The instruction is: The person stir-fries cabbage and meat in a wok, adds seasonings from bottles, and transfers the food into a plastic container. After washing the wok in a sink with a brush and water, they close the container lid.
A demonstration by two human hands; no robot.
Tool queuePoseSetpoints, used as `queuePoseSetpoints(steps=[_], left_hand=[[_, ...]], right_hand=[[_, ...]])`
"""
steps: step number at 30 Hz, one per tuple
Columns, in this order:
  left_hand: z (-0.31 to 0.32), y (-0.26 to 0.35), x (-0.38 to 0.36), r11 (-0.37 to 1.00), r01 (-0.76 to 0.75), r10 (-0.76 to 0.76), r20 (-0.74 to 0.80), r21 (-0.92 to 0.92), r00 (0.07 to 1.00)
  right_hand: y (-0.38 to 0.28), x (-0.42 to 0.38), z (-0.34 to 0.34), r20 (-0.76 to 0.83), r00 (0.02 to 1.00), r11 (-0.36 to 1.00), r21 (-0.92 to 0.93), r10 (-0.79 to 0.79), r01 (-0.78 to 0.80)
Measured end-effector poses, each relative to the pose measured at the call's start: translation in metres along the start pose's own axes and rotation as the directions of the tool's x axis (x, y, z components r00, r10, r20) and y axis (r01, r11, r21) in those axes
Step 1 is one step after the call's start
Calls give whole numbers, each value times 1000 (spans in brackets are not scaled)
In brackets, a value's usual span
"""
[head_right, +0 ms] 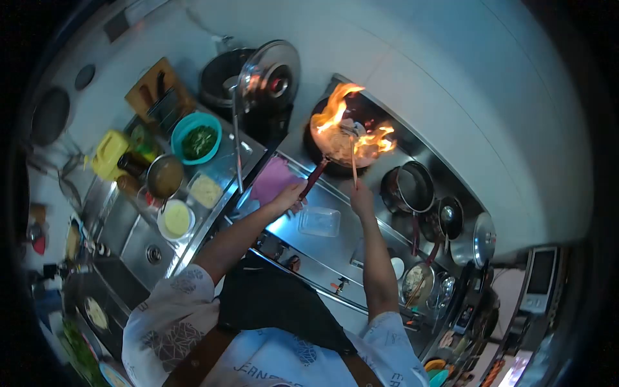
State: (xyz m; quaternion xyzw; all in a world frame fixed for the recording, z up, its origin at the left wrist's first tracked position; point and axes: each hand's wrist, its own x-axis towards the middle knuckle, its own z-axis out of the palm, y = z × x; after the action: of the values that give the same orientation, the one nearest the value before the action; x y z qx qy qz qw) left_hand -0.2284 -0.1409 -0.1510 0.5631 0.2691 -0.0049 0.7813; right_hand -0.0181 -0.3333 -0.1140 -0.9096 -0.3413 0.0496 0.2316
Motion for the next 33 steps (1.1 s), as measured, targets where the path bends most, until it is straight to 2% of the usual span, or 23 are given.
queuePoseSetpoints(steps=[2, 3, 5, 7, 8, 10, 11, 14, 15, 18, 19, 22, 23, 24, 27, 28, 29, 30, 32, 33], left_hand=[[-20, -23, -19, 994, 90, -84, -94, 61, 992], [-31, -37, -29, 987, 135, -122, -138, 91, 983], [-47, -86, -53, 999, 51, -51, -232, -6, 971], [-68, -159, -71, 985, 172, -168, -218, -1, 961], [-68, -163, -91, 972, 230, -237, -225, -55, 945], [-71, -177, -124, 942, 330, -335, -207, -60, 919], [-74, -189, -132, 931, 364, -360, -194, -15, 913], [-80, -198, -152, 913, 375, -348, -173, 160, 921], [-84, -197, -156, 909, 389, -365, -167, 148, 916], [-88, -198, -169, 949, 298, -259, -284, 103, 923], [-91, -194, -170, 944, 328, -306, -259, 44, 916], [-95, -181, -173, 935, 344, -313, -263, 82, 913], [-97, -179, -174, 940, 329, -298, -255, 87, 920], [-98, -180, -176, 949, 306, -278, -258, 74, 925], [-101, -202, -178, 973, 232, -220, -256, 17, 941], [-97, -200, -180, 961, 274, -255, -270, 33, 928], [-93, -198, -182, 948, 315, -289, -285, 48, 914], [-88, -197, -183, 932, 357, -323, -300, 64, 897], [-77, -205, -179, 938, 335, -299, -273, 92, 914], [-72, -209, -179, 940, 324, -288, -255, 109, 923]], right_hand=[[-10, -18, -23, 151, 985, 995, 42, 81, -88], [-19, -32, -44, 154, 984, 993, 72, 86, -98], [-25, -46, -72, 167, 981, 991, 74, 99, -113], [-20, -51, -87, 189, 975, 993, 10, 117, -121], [-23, -46, -82, 183, 980, 996, -50, 76, -68], [-23, -31, -57, 179, 984, 985, -172, 6, 25], [-5, -17, -34, 159, 987, 984, -177, 12, 16], [-29, -11, -51, 219, 939, 957, 58, 266, -284], [-43, -10, -58, 232, 911, 916, 135, 341, -378], [-46, 16, -48, 153, 985, 997, 6, 77, -79], [-65, 19, -51, 257, 946, 970, 83, 199, -227], [-63, 33, -84, 388, 910, 975, 98, 146, -198], [-62, 31, -113, 478, 854, 933, 170, 204, -318], [-69, 24, -142, 482, 863, 964, 120, 152, -237], [-110, -7, -216, 559, 798, 972, -65, 224, -227], [-117, -13, -228, 565, 784, 966, -141, 256, -215], [-119, -16, -234, 568, 770, 956, -214, 289, -201], [-104, -12, -219, 577, 784, 972, -185, 228, -146], [-61, -1, -172, 585, 803, 991, -127, 115, -49], [-67, 0, -161, 516, 841, 985, -135, 161, -105]])
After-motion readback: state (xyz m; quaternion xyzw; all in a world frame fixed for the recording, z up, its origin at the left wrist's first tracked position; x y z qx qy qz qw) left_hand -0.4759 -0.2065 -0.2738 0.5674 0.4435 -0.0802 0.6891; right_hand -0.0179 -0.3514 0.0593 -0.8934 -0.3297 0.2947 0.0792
